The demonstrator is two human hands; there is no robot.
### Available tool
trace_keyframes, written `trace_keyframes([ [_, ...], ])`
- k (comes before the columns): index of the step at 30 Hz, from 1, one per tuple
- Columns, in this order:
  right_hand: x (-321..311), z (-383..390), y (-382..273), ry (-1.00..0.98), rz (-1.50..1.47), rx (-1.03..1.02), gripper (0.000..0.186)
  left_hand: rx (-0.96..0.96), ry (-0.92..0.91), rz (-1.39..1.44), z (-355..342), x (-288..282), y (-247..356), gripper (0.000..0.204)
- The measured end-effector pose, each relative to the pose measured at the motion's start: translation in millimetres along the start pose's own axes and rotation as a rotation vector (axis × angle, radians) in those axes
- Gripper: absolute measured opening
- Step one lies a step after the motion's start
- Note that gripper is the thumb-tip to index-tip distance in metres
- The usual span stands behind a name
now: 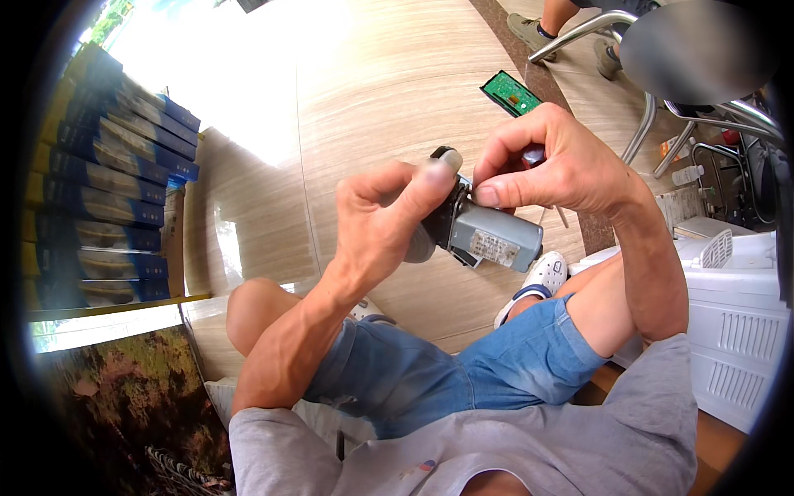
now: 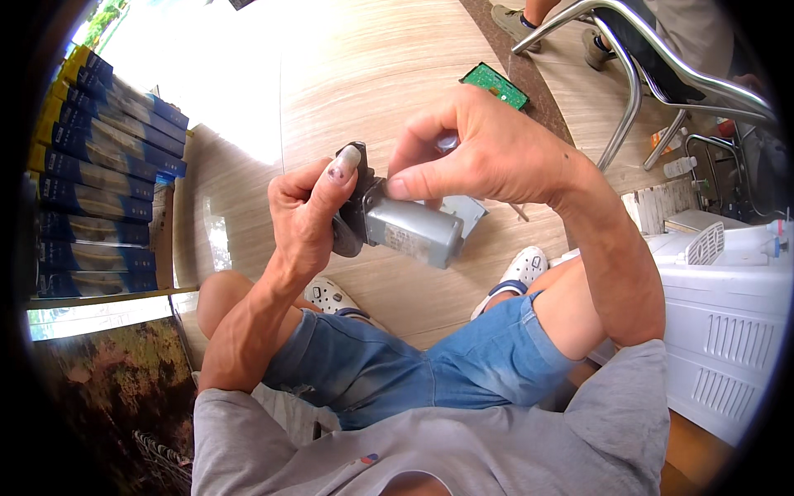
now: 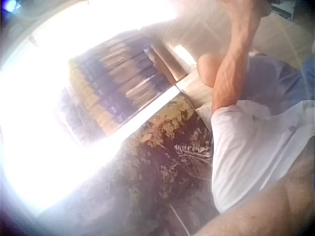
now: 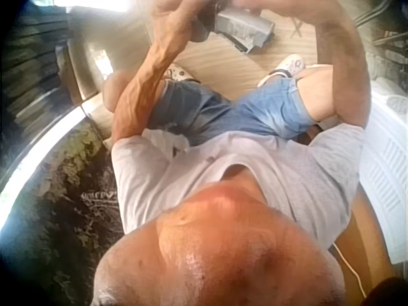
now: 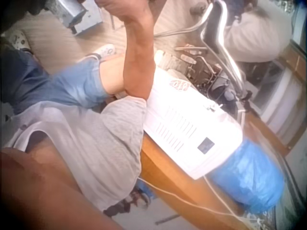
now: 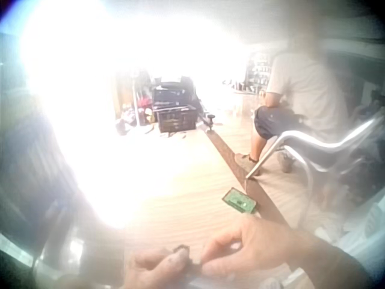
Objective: The person sits on the floor and uses a screwdriver to adjust a screw on a small cylindrical electronic component. They repeatedly probe and turn the screw while holding the component steady with their other hand.
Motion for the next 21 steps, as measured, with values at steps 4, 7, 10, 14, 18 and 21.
trace_keyframes([
  [4, 1, -1, 1, 0.031, -0.007, -0.007, 0.018, 0.086, -0.003, -0.066, 0, -3, 2, 0.02],
  [7, 2, 0, 3, 0.068, 0.008, -0.023, 0.017, 0.112, 0.031, -0.148, 1, -5, 6, 0.02],
  [10, 2, 3, -4, 0.115, 0.057, -0.044, 0.016, 0.179, 0.054, -0.206, 2, -7, 11, 0.018],
  [14, 1, 10, -12, 0.192, 0.097, -0.001, 0.017, 0.388, 0.057, -0.361, 2, -6, 18, 0.015],
  [18, 0, 14, -15, 0.226, 0.167, -0.028, 0.018, 0.474, 0.073, -0.441, 6, -3, 22, 0.014],
  [21, 1, 14, -10, 0.242, 0.195, -0.027, 0.018, 0.483, 0.077, -0.428, 5, -4, 20, 0.013],
])
Point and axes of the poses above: each hand's wrist, its own z-axis away from the middle knuckle, its own x-axis out of the palm, y = z × x, the point moved 6 cm from there along -z, towards the middle knuckle, and after that the axes turned 14 degrees about z, right-handed, at the moved point
